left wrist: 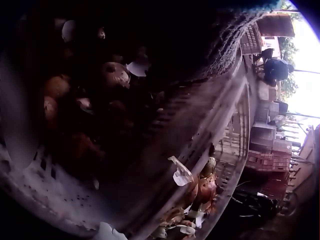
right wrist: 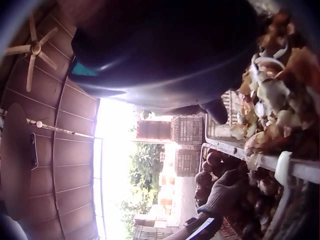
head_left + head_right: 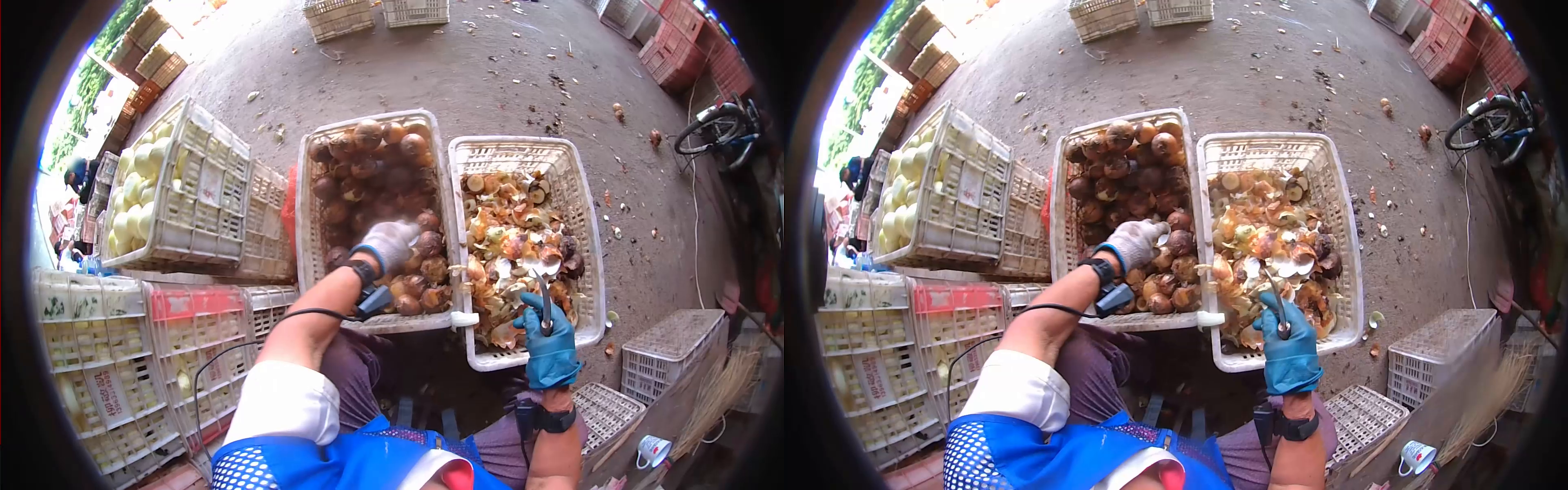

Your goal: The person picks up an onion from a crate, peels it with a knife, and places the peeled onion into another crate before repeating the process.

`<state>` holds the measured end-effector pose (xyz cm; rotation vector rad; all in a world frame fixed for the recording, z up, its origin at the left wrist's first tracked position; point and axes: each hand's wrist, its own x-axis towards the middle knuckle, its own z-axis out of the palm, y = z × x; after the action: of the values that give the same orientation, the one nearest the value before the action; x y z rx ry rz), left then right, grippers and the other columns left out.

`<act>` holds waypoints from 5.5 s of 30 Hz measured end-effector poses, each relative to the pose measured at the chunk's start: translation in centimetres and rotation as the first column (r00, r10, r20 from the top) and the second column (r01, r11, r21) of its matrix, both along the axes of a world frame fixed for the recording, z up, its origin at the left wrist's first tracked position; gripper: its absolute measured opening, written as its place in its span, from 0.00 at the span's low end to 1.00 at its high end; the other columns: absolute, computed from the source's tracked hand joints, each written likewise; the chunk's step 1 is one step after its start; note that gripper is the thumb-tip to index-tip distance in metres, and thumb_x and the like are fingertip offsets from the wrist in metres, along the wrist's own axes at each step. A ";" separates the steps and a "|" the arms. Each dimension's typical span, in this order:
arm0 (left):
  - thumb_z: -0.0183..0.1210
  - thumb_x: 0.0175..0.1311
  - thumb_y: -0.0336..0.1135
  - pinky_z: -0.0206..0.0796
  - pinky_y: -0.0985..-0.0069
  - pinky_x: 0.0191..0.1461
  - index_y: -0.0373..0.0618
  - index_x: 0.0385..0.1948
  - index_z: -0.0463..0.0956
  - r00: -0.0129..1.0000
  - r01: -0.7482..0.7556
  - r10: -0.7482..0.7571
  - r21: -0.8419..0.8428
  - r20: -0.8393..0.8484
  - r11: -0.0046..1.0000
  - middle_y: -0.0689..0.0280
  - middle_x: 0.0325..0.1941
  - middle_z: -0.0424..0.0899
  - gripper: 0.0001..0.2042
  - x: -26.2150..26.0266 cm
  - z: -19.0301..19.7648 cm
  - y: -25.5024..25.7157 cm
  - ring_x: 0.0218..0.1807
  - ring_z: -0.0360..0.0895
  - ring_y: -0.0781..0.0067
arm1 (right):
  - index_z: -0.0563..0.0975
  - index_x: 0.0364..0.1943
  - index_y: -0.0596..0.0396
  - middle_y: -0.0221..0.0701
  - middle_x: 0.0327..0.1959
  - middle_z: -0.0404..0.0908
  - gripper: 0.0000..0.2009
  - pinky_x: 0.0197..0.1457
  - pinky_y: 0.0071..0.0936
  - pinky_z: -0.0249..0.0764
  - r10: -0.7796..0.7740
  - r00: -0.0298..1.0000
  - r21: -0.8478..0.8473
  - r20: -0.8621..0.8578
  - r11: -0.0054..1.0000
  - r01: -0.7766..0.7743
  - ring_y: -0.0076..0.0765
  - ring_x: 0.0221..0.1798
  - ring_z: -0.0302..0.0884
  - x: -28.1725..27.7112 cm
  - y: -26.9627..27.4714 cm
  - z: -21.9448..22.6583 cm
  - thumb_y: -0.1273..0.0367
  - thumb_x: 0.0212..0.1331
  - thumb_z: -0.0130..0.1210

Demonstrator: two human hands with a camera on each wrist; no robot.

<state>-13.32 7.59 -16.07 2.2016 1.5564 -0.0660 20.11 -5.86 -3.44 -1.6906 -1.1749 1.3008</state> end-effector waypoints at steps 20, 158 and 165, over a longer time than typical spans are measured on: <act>0.65 0.68 0.31 0.81 0.68 0.51 0.42 0.55 0.73 -0.180 -0.364 0.720 -0.725 0.671 0.585 0.64 0.42 0.85 0.17 5.1 4.6 1.8 0.41 0.84 0.69 | 0.82 0.58 0.61 0.31 0.42 0.87 0.14 0.43 0.22 0.82 0.006 1.000 0.099 -0.021 0.995 -0.004 0.23 0.38 0.85 1.2 -0.6 -0.3 0.72 0.73 0.55; 0.76 0.50 0.25 0.72 0.69 0.67 0.39 0.64 0.69 0.420 -0.113 0.345 -0.329 0.840 0.938 0.62 0.61 0.78 0.36 14.6 13.0 -8.6 0.61 0.77 0.73 | 0.79 0.58 0.62 0.39 0.48 0.88 0.26 0.53 0.31 0.82 0.065 0.998 0.294 -0.012 0.954 -0.059 0.34 0.48 0.86 0.3 0.4 3.2 0.62 0.60 0.74; 0.66 0.55 0.20 0.73 0.68 0.68 0.39 0.69 0.65 0.417 0.006 0.211 -0.235 0.884 0.972 0.60 0.63 0.76 0.35 14.3 14.4 -8.8 0.63 0.77 0.67 | 0.81 0.57 0.59 0.35 0.47 0.87 0.18 0.52 0.27 0.80 0.028 0.999 0.345 0.023 0.938 -0.035 0.26 0.47 0.84 0.3 0.3 3.0 0.72 0.65 0.68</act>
<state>0.97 -1.20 -1.70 1.4590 0.9360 0.8549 20.40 -5.52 -0.39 -1.4329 -1.3570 1.0257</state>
